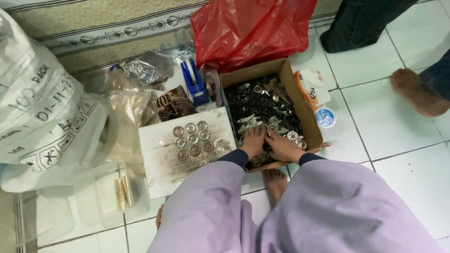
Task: The person picks small round metal parts from a cardboard box and places them into a clear plastic bag. They arrange the parts inside the bag and then seal it using a tape dispenser.
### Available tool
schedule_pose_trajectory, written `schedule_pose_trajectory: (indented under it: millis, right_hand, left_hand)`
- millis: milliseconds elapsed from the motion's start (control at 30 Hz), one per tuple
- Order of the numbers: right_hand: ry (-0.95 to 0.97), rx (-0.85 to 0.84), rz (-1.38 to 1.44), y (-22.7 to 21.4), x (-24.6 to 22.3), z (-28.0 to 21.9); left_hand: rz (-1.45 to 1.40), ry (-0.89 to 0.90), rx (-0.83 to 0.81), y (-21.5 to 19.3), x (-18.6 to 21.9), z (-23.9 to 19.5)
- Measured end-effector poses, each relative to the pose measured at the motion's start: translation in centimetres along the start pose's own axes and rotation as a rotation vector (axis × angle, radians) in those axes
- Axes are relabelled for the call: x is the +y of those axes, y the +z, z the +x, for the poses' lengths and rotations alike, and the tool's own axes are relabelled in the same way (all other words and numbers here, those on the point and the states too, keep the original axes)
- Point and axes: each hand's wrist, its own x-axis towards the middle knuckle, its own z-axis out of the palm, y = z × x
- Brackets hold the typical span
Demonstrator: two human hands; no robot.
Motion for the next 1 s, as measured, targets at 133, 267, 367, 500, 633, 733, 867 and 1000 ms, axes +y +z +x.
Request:
schedule_pose_trajectory:
  millis: [133, 267, 367, 500, 633, 733, 867, 1000]
  right_hand:
    - [-0.038, 0.017, -0.069, 0.0, 0.1, 0.4]
    - [-0.039, -0.025, -0.037, 1.0, 0.6, 1.3]
    - [0.015, -0.069, 0.014, 1.5, 1.1, 2.3]
    - [0.118, -0.082, 0.187, 3.3, 2.2, 4.3]
    - [0.168, -0.012, 0.486, 3.5, 2.4, 5.6]
    - [0.257, -0.007, 0.716, 2.0, 1.6, 4.9]
    - [0.334, 0.037, 0.922, -0.4, 0.4, 3.6]
    - [0.385, 0.079, 1.066, 3.0, 4.3, 6.2]
  left_hand:
    - [0.012, 0.009, -0.048, 1.5, -1.5, -0.2]
    - [0.102, 0.005, -0.005, 2.5, -1.4, 0.2]
    - [0.150, 0.033, 0.122, 5.0, -2.1, 1.7]
    - [0.092, 0.064, 0.360, 5.2, -1.9, 1.1]
    - [-0.012, 0.040, 0.346, 4.4, -2.5, 1.4]
    - [-0.135, 0.064, 0.296, 2.4, -2.4, -0.3]
    - [-0.226, -0.006, 0.305, -0.3, -1.6, -2.2]
    - [-0.512, -0.103, 0.390, 0.1, -2.0, -1.4]
